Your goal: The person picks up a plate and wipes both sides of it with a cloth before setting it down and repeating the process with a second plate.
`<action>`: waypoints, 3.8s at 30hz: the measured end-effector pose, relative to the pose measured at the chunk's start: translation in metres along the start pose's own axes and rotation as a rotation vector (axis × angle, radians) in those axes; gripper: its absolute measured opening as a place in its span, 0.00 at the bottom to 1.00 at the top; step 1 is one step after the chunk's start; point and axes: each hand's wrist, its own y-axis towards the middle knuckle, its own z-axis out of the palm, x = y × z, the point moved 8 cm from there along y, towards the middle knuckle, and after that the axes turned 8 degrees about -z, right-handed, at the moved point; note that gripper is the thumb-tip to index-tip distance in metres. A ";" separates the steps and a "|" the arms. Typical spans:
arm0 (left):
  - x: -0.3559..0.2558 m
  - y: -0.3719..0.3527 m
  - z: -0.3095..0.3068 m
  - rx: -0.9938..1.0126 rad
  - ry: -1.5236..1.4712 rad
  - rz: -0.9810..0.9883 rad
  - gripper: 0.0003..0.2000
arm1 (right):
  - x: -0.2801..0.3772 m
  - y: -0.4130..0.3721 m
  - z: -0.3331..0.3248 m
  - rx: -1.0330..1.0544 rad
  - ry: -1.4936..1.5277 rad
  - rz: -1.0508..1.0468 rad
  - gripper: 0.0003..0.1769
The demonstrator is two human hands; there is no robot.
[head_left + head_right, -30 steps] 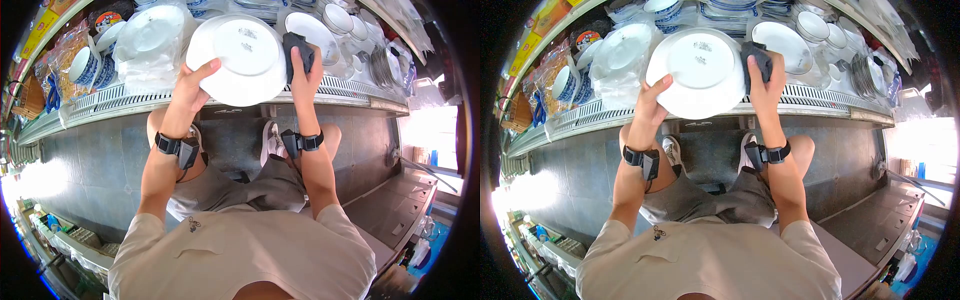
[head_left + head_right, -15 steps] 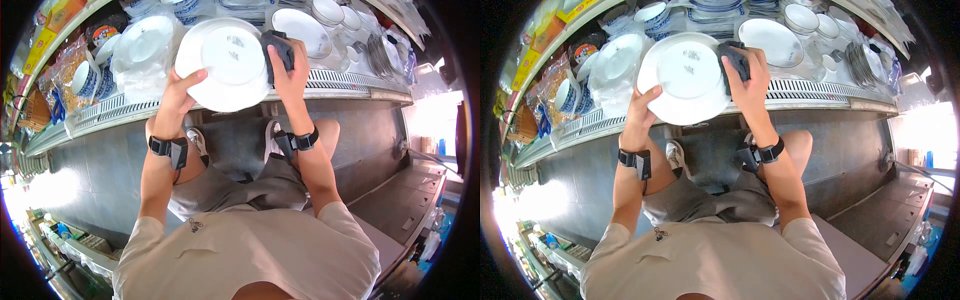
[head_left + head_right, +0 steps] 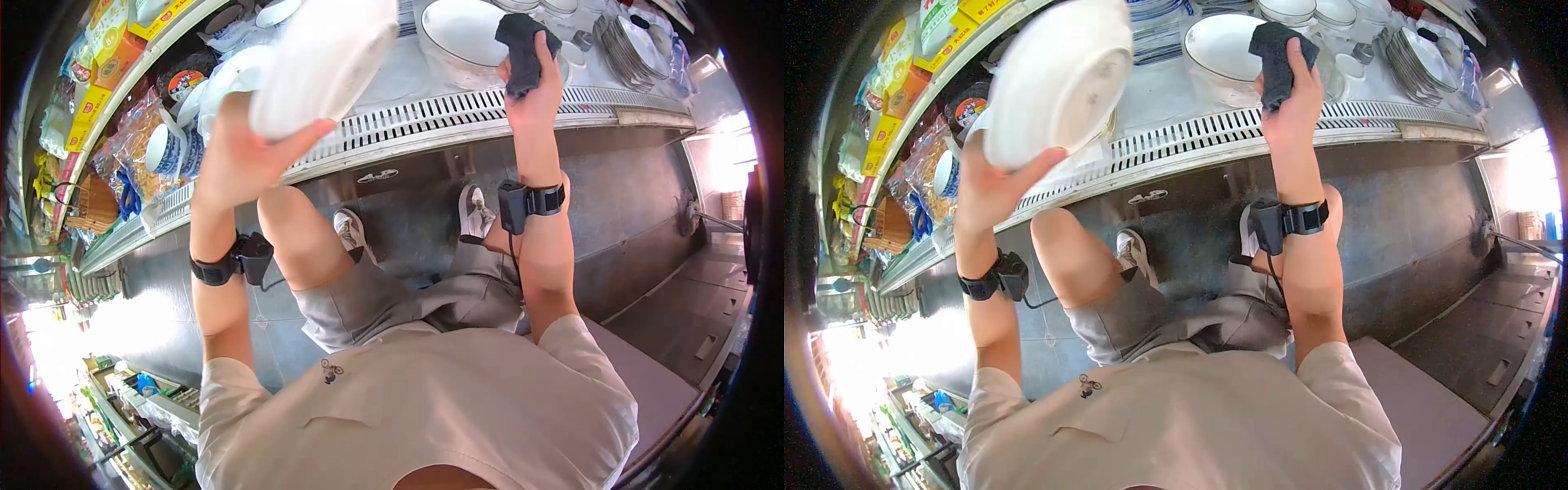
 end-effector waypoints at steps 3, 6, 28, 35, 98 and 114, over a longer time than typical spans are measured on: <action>-0.009 -0.003 0.038 0.170 0.218 0.033 0.16 | -0.001 0.001 0.001 0.065 0.136 0.057 0.15; -0.007 -0.013 0.088 0.364 0.414 0.120 0.18 | 0.000 -0.001 -0.004 -0.016 0.177 0.087 0.14; 0.088 0.002 0.199 0.465 0.922 0.253 0.36 | -0.011 -0.006 0.007 0.135 0.388 0.252 0.15; 0.107 0.013 0.202 0.442 0.976 0.258 0.32 | -0.016 -0.007 0.012 0.215 0.423 0.279 0.17; 0.020 -0.076 0.200 0.121 -0.704 -0.550 0.17 | -0.002 -0.060 0.134 0.115 -0.285 -0.297 0.13; 0.025 -0.085 0.204 0.096 -0.718 -0.563 0.17 | 0.024 -0.063 0.143 0.191 -0.897 -0.786 0.15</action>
